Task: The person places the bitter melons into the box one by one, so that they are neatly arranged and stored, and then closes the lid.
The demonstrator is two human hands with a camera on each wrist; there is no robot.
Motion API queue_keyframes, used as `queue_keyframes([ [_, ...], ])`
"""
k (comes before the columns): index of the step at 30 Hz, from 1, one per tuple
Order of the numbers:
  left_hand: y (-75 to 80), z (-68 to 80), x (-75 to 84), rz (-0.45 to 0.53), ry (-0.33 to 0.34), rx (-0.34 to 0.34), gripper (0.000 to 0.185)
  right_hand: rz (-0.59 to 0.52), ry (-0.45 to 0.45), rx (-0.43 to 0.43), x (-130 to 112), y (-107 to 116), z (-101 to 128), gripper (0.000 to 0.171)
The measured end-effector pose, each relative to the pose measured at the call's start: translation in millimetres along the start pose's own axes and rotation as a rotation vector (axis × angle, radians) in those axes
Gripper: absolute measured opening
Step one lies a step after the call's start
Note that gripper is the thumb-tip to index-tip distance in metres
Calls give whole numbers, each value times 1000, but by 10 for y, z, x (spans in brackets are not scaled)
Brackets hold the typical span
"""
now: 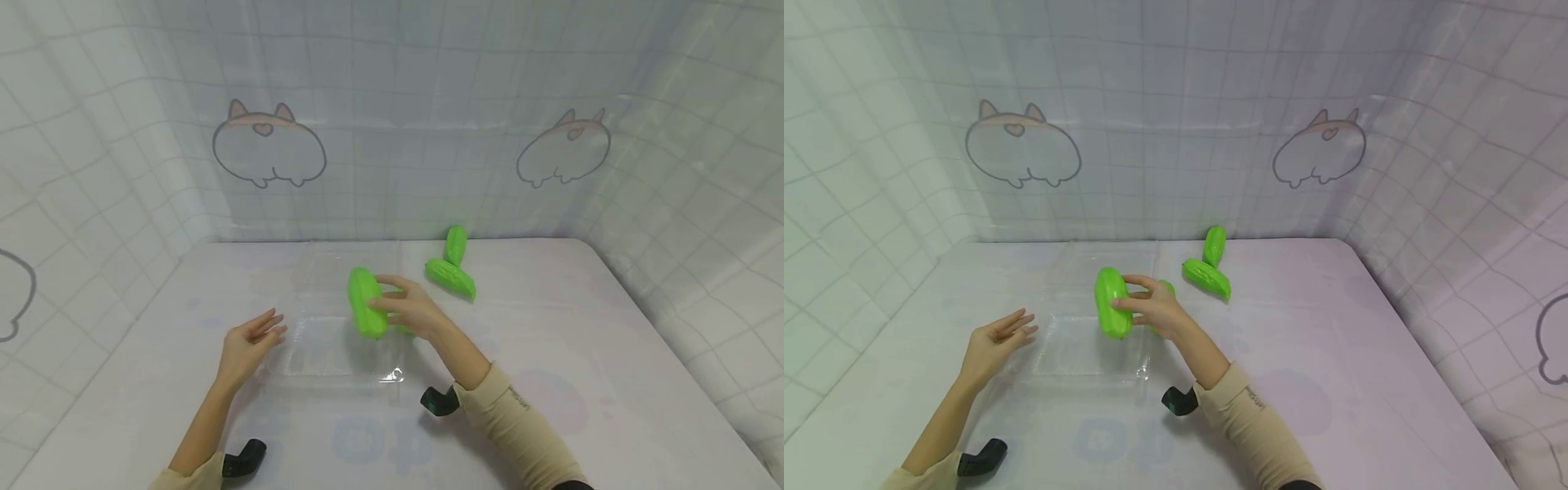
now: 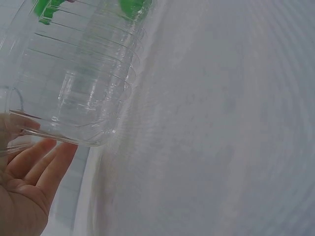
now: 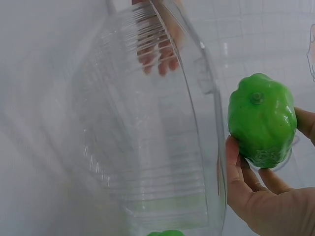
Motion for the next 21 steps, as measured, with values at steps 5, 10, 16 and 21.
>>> queue_keyframes([
  [5, 1, 4, 12, -12, -18, -4, 46, 10, -1, -2, 36, -59, -52, 64],
  [10, 2, 7, 0, -23, -11, -5, 46, 7, -18, 2, 86, -116, -94, 65],
  [16, -2, -2, -7, -29, -8, -3, 46, -6, -31, -12, 120, -194, -129, 64],
  [21, -3, -7, -7, -18, -6, -3, 47, -1, -47, -6, 167, -250, -164, 65],
])
Point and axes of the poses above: each hand's wrist, its own z-axis away from the middle knuckle, its own y-axis out of the back of the hand, x = y × z, the point moved 4 cm from there along -z, towards the middle knuckle, and after that the axes turned 3 degrees about -z, right-handed, at the moved point
